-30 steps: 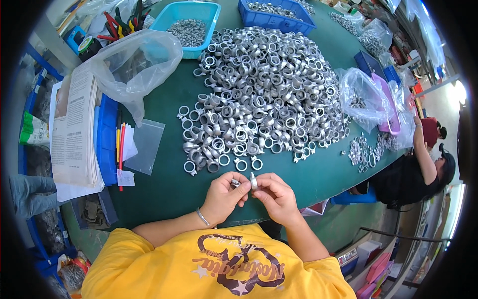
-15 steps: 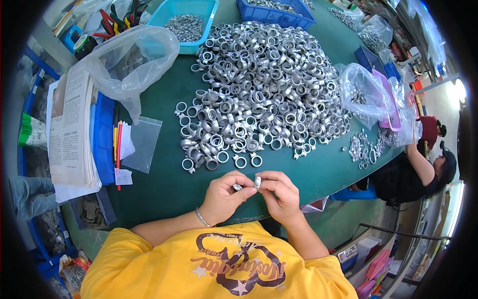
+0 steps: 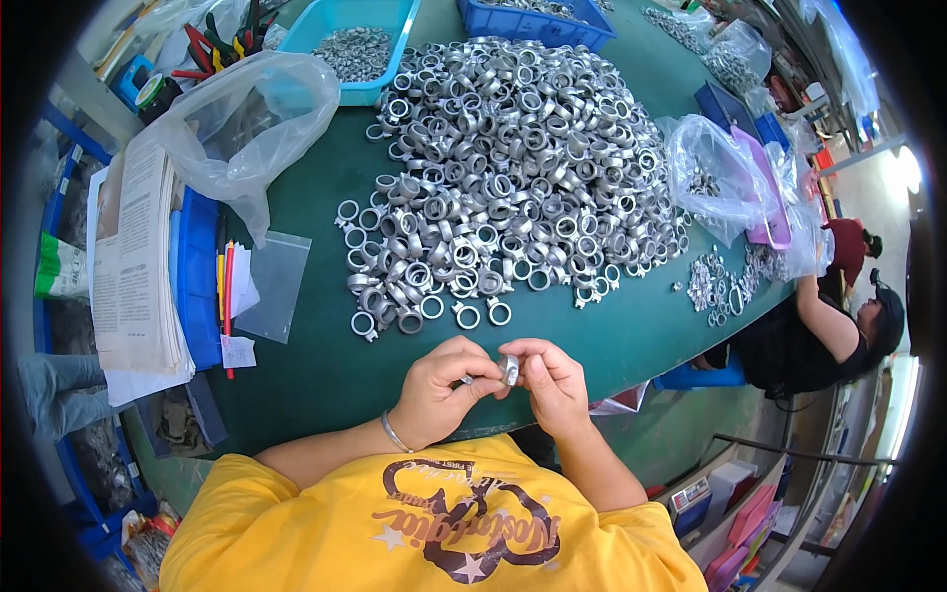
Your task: The person uses both hands to pick up small silver metal rings and inserts a smaller cylindrical component into each ring before placing the assembled piece into a plastic bag.
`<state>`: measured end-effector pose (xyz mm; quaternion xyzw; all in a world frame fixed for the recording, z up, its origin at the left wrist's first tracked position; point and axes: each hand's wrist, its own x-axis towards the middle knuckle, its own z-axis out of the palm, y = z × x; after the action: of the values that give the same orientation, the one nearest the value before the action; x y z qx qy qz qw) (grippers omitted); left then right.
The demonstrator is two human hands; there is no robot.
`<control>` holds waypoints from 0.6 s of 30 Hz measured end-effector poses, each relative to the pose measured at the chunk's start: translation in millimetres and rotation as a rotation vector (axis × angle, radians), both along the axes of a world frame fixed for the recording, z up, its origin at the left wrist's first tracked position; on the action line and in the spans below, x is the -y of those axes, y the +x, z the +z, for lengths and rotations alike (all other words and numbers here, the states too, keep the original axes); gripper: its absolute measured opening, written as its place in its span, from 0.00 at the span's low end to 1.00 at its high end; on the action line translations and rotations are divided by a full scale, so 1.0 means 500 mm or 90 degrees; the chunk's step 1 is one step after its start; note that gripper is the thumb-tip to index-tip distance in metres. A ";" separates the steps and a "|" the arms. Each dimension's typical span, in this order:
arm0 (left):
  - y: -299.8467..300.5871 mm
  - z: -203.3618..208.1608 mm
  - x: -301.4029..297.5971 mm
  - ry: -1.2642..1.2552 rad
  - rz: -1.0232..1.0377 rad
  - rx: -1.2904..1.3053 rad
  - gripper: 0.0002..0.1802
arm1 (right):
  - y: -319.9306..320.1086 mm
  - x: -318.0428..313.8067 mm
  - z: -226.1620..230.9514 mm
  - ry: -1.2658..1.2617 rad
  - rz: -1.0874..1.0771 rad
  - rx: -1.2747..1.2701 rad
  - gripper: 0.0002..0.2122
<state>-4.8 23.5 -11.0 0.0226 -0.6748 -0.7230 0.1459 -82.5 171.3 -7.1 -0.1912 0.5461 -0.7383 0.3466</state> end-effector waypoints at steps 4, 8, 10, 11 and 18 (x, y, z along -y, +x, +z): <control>0.001 0.006 -0.002 0.045 0.016 0.021 0.07 | -0.004 0.001 -0.009 -0.138 0.023 0.096 0.11; 0.006 -0.012 -0.002 0.182 0.008 0.117 0.06 | -0.002 0.007 -0.019 -0.213 -0.033 0.106 0.16; 0.007 -0.002 -0.002 0.270 -0.011 0.167 0.05 | -0.002 0.008 -0.022 -0.234 -0.033 0.114 0.18; 0.008 0.002 -0.002 0.314 -0.021 0.193 0.04 | -0.001 0.007 -0.023 -0.230 -0.034 0.101 0.19; 0.004 0.008 0.000 0.331 -0.020 0.214 0.05 | 0.000 0.004 -0.020 -0.205 -0.042 0.058 0.19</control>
<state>-2.7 23.7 -7.0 0.1682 -0.4820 -0.8598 0.0106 -82.4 169.3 -17.0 -0.1929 0.4105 -0.8350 0.3116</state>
